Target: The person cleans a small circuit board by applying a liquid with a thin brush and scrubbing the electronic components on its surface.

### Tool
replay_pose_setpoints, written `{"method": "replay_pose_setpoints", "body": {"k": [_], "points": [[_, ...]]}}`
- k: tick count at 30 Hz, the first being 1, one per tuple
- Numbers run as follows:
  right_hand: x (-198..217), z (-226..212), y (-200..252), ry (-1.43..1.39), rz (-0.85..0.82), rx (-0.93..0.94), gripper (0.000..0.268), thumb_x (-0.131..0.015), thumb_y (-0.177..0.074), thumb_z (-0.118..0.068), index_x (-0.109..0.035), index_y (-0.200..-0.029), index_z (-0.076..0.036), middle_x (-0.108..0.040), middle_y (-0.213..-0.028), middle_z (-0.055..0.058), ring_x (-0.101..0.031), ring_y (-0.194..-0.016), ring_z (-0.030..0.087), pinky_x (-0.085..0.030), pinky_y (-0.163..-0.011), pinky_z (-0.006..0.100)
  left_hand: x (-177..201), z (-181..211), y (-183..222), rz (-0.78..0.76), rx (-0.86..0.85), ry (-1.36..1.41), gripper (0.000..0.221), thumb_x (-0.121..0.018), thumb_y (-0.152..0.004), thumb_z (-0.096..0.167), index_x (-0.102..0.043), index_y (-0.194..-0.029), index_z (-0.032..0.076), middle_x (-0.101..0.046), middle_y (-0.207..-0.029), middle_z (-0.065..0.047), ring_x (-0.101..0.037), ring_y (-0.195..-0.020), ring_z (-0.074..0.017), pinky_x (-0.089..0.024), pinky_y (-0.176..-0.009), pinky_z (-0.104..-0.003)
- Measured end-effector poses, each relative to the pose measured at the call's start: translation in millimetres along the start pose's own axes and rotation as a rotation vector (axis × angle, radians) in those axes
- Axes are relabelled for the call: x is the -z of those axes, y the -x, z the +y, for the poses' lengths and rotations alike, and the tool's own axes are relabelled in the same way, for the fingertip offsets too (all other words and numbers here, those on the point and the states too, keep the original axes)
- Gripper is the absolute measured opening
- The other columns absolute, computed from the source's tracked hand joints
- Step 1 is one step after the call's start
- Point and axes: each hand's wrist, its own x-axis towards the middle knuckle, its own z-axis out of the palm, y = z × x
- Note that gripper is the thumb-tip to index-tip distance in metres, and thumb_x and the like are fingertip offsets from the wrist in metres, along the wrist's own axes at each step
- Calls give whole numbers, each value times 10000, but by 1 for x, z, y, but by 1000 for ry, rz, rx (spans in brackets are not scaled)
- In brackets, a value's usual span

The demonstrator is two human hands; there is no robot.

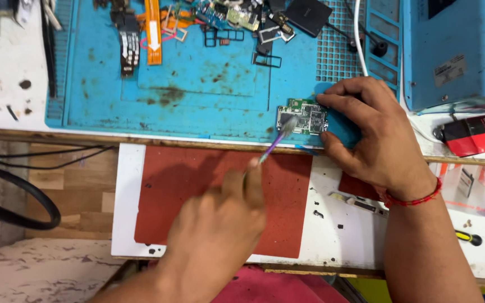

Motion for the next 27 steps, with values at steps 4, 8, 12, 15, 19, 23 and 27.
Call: {"method": "replay_pose_setpoints", "body": {"k": [4,8,12,15,19,23,27], "points": [[-1,-6,-2,23,11,-6,469,-767,-797,-114,-694,-1255,-42,-625,-1261,132,-591,-1203,344,-488,-1055,439,-3,8,-2,88,16,-118,257,-640,-912,61,-714,-1116,-77,-639,-653,-51,-648,-448,-137,-485,-325,-265],[0,-1,0,10,18,-6,468,-776,-807,-116,-688,-1259,-33,-627,-1260,132,-598,-1188,342,-485,-1049,442,2,7,-5,126,2,-117,316,-665,-804,60,-733,-1089,-58,-645,-621,-37,-632,-403,-126,-470,-301,-257],[0,-5,-1,-6,18,-16,478,-763,-806,-108,-685,-1272,-32,-619,-1265,135,-594,-1191,342,-494,-1049,428,2,10,-4,73,-3,-144,184,-652,-920,87,-739,-1021,-41,-629,-589,-23,-617,-383,-107,-458,-286,-259],[-1,-4,0,13,17,-28,462,-779,-795,-116,-703,-1244,-42,-620,-1236,138,-596,-1167,344,-494,-1030,436,12,11,1,105,-12,-196,297,-667,-785,52,-752,-1052,-48,-627,-602,-10,-628,-372,-102,-460,-266,-261],[-2,-3,0,4,12,-12,465,-779,-813,-121,-695,-1263,-38,-624,-1258,127,-600,-1193,338,-493,-1049,435,7,15,-6,92,2,-162,186,-652,-863,80,-746,-985,-25,-633,-579,-12,-636,-382,-103,-456,-272,-253],[-2,-4,-2,0,16,-9,465,-771,-798,-115,-702,-1253,-43,-616,-1252,133,-595,-1186,338,-496,-1045,434,9,14,0,101,6,-185,274,-635,-811,69,-738,-1047,-26,-639,-589,-22,-651,-408,-117,-469,-289,-262],[0,0,3,11,6,3,463,-779,-817,-118,-691,-1264,-33,-620,-1276,131,-595,-1216,335,-486,-1072,442,1,7,-11,65,39,-142,259,-633,-825,44,-720,-1052,-47,-638,-607,-28,-654,-404,-131,-490,-303,-264]]}}
